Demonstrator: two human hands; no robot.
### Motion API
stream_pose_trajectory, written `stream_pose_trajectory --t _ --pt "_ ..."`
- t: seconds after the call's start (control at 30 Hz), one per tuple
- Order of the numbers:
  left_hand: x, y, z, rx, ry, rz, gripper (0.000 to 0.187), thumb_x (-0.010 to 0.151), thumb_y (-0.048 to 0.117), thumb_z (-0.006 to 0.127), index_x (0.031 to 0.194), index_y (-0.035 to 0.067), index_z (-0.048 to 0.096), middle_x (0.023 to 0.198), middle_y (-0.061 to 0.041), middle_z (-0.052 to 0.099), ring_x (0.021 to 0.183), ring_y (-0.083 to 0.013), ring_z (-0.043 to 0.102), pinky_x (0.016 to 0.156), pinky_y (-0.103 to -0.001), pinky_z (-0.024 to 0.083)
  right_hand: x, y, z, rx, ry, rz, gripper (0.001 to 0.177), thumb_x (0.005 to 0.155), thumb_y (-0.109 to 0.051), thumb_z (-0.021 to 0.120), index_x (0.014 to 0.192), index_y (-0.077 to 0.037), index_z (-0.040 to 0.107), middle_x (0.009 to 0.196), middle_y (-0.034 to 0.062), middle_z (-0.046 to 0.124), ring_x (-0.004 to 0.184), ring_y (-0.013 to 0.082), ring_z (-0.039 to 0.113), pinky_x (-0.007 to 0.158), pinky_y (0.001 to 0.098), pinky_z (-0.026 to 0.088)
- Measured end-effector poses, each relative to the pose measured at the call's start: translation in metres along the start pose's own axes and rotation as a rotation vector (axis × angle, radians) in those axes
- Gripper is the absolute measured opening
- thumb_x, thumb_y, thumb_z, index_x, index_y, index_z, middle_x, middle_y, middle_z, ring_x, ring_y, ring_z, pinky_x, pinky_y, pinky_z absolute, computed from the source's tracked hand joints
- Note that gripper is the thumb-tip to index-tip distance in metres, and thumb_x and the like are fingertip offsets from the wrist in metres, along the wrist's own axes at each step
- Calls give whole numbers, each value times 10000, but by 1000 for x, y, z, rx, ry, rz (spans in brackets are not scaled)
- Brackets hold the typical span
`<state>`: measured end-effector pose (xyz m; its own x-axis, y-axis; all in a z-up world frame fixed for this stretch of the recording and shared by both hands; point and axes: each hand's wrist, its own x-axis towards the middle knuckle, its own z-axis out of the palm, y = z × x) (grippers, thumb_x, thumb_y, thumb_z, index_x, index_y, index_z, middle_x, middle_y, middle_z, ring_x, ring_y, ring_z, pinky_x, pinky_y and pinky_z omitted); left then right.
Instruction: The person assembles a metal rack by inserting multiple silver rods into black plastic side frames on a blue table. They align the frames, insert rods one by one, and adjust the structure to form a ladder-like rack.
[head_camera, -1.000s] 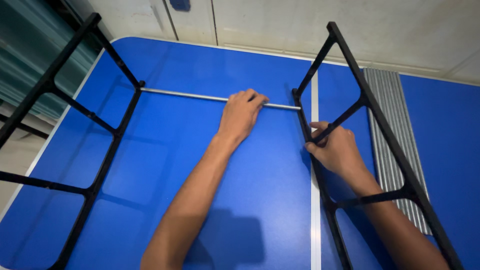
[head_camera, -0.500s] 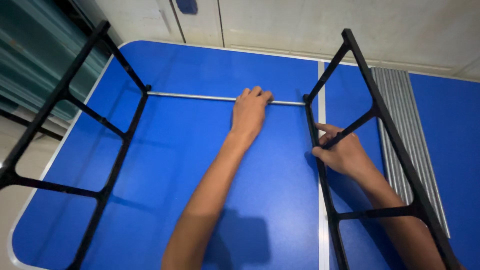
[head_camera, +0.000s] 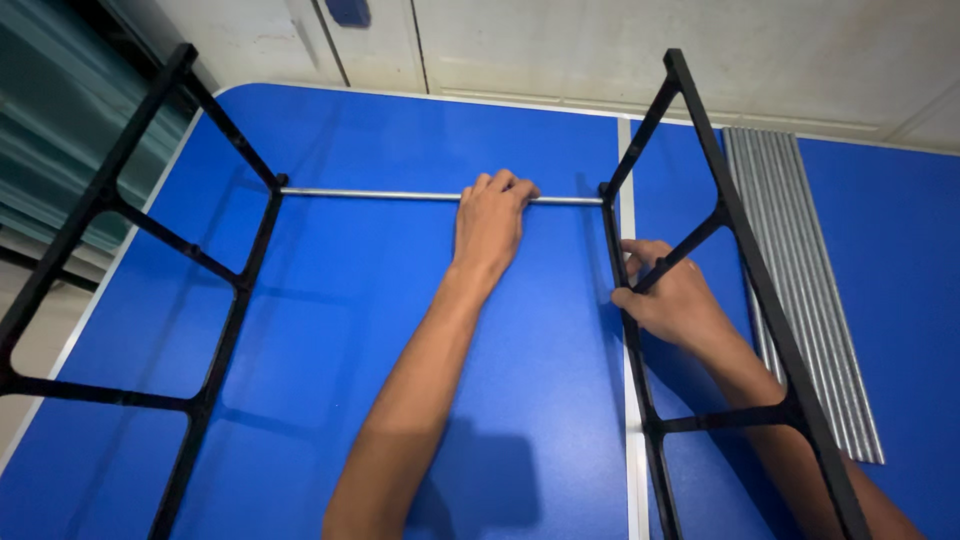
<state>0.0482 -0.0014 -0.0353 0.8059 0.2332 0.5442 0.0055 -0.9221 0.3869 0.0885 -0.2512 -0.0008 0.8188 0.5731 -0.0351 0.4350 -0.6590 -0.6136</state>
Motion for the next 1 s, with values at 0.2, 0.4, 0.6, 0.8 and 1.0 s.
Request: stream_pose_trajectory --t 0.2,0.4,0.6,0.8,1.0 --pt "-1 1 -2 -30 11 7 175 922 111 627 996 172 773 990 -26 682 976 -285 618 859 -441 479 1 4 0 -20 3 -42 698 684 -172 800 1343 -20 626 1030 114 676 949 282 678 839 401 550" --pt "1 1 -2 -84 -29 65 155 932 128 645 1002 163 778 995 -31 698 984 -285 624 846 -450 466 2 5 -1 -3 -26 -93 863 634 -178 831 1424 5 537 1032 126 618 878 275 636 770 390 539" --pt "8 -3 3 -163 -66 96 168 928 98 633 1000 121 783 1009 -78 722 991 -321 644 876 -455 506 2 -5 -4 86 -78 -51 876 617 -153 806 1435 -3 528 1007 119 588 836 259 623 696 392 540" --pt "8 -2 3 -170 -67 103 162 914 97 639 979 112 786 1001 -92 730 980 -333 656 859 -461 516 3 0 -4 107 -117 -71 749 643 -146 797 1356 -13 610 934 138 585 830 276 623 696 412 539" --pt "24 14 16 -60 -108 74 181 910 120 631 984 160 792 1002 -56 723 986 -310 648 841 -484 481 14 20 -3 8 56 -103 834 635 -146 858 1399 9 561 1035 189 676 930 322 679 798 405 557"
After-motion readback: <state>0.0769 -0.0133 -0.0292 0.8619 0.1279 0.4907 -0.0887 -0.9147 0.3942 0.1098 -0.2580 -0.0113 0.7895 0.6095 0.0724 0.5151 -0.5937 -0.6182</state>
